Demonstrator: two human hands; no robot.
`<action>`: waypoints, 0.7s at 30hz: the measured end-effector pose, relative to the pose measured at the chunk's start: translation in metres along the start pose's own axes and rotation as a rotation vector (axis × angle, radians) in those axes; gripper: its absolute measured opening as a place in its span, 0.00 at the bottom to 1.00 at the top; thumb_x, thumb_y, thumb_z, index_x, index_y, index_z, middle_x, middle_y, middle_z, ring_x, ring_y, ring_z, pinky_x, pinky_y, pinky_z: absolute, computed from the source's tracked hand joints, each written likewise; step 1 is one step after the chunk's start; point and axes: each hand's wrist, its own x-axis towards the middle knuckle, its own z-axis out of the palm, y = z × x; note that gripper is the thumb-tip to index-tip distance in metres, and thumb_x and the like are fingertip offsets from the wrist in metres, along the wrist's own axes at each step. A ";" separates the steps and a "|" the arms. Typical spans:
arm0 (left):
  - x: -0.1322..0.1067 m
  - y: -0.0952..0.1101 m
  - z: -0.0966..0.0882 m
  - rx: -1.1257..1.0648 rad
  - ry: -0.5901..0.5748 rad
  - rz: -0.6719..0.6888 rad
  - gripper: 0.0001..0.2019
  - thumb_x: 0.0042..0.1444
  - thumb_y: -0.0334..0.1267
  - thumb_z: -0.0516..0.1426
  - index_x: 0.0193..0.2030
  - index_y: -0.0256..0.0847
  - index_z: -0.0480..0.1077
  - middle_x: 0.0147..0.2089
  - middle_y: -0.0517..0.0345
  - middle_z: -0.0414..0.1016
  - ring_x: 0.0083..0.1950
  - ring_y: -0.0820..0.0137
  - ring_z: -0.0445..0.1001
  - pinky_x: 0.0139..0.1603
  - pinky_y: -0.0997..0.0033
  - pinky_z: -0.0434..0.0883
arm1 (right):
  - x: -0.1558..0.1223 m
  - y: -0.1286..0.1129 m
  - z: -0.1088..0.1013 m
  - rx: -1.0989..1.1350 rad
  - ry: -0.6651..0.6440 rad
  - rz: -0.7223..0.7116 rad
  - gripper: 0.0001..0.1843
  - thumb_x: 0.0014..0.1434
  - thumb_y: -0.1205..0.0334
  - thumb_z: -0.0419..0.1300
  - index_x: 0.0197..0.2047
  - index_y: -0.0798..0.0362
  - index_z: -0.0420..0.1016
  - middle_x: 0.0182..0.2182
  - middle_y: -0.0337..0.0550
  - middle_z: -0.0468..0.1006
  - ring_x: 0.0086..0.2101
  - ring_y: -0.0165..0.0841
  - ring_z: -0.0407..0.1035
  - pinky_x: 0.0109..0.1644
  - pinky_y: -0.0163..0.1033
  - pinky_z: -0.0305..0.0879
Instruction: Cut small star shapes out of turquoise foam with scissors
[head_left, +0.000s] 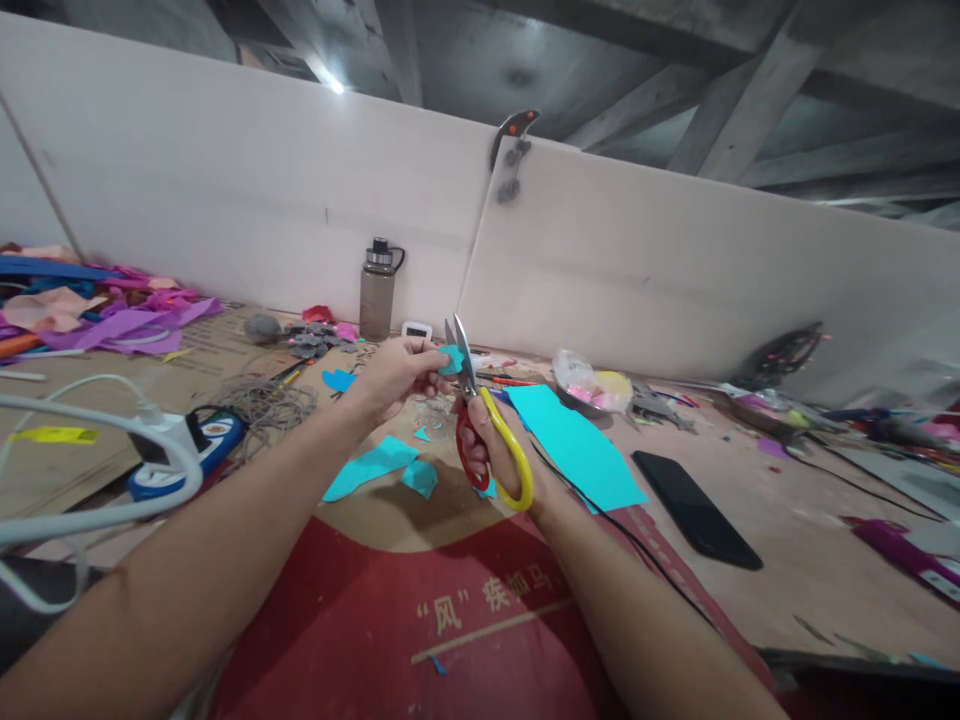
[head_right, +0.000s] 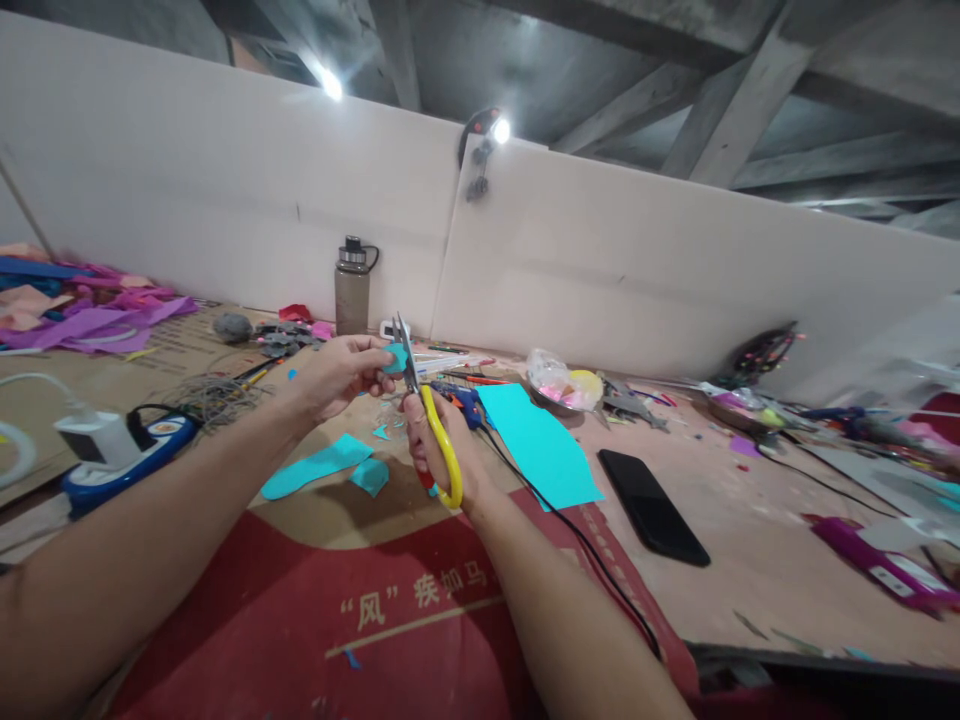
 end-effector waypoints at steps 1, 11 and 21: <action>0.000 0.000 0.000 -0.013 0.001 -0.003 0.07 0.49 0.26 0.64 0.26 0.34 0.70 0.22 0.54 0.76 0.20 0.75 0.73 0.20 0.79 0.63 | 0.000 0.001 0.001 0.004 0.006 -0.001 0.41 0.47 0.22 0.65 0.41 0.52 0.65 0.21 0.26 0.59 0.16 0.19 0.50 0.16 0.27 0.50; -0.001 0.000 -0.001 -0.059 0.067 0.038 0.08 0.48 0.26 0.63 0.30 0.38 0.67 0.23 0.60 0.74 0.20 0.77 0.69 0.22 0.79 0.63 | 0.002 0.000 0.001 -0.005 0.072 -0.036 0.36 0.52 0.25 0.64 0.40 0.51 0.65 0.20 0.27 0.60 0.15 0.21 0.53 0.15 0.28 0.54; 0.002 0.004 -0.006 -0.100 0.061 0.025 0.09 0.45 0.28 0.62 0.22 0.37 0.65 0.21 0.63 0.64 0.21 0.80 0.60 0.22 0.80 0.59 | 0.007 0.014 -0.009 -0.040 -0.086 -0.066 0.34 0.59 0.26 0.58 0.45 0.50 0.68 0.23 0.30 0.63 0.20 0.25 0.57 0.22 0.32 0.60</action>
